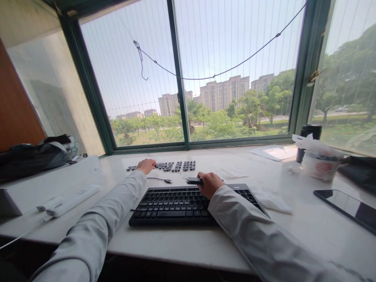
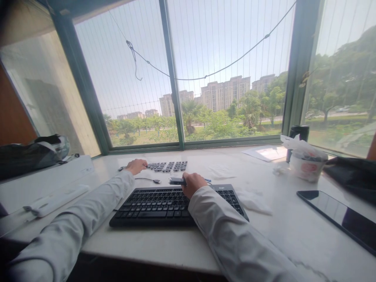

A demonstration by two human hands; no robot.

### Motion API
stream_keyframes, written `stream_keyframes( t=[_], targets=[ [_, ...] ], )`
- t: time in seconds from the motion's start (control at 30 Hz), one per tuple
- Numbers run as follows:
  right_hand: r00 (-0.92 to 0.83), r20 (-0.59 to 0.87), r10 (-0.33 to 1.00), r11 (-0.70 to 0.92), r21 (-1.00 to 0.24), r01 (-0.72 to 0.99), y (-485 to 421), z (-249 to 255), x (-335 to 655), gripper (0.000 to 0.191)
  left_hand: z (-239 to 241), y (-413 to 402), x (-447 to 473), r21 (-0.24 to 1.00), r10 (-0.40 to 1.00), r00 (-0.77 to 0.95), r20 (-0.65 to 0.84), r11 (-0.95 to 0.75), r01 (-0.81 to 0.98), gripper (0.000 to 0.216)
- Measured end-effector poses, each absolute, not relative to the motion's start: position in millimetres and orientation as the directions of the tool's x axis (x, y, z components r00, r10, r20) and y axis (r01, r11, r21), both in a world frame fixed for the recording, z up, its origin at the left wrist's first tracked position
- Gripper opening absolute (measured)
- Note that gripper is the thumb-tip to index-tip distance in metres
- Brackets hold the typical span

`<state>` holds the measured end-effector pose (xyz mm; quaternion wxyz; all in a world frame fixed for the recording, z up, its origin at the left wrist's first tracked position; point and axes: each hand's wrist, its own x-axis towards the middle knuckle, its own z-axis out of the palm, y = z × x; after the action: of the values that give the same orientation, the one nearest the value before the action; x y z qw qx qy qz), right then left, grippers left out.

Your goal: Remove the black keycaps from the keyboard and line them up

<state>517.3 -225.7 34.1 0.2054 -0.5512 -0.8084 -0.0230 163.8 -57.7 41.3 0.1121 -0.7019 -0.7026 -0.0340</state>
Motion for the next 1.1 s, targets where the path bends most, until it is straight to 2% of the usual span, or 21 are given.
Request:
stream_keyframes(
  t=[0.23, 0.4, 0.57, 0.8, 1.1],
  targets=[
    [-0.307, 0.351, 0.884, 0.39, -0.194, 0.9, -224, 33, 518, 0.023, 34, -34, 167, -0.154, 0.985, 0.028, 0.168, -0.002, 0.988, 0.022],
    [-0.311, 0.332, 0.891, 0.389, -0.202, 0.899, -227, 35, 517, 0.024, 31, -29, 167, -0.183, 0.991, 0.035, 0.128, -0.012, 0.983, 0.034],
    [-0.312, 0.326, 0.893, 0.387, -0.198, 0.901, -227, 35, 516, 0.024, 28, -28, 167, -0.191, 0.994, 0.02, 0.111, 0.002, 0.982, 0.031],
    [-0.321, 0.347, 0.881, 0.402, -0.189, 0.896, -224, 33, 518, 0.023, 28, -30, 171, -0.188, 0.987, 0.019, 0.162, 0.012, 0.982, 0.024],
    [-0.302, 0.346, 0.888, 0.381, -0.188, 0.905, -225, 32, 517, 0.023, 45, -53, 182, -0.181, 0.969, 0.05, 0.24, -0.006, 0.983, 0.025]
  ],
)
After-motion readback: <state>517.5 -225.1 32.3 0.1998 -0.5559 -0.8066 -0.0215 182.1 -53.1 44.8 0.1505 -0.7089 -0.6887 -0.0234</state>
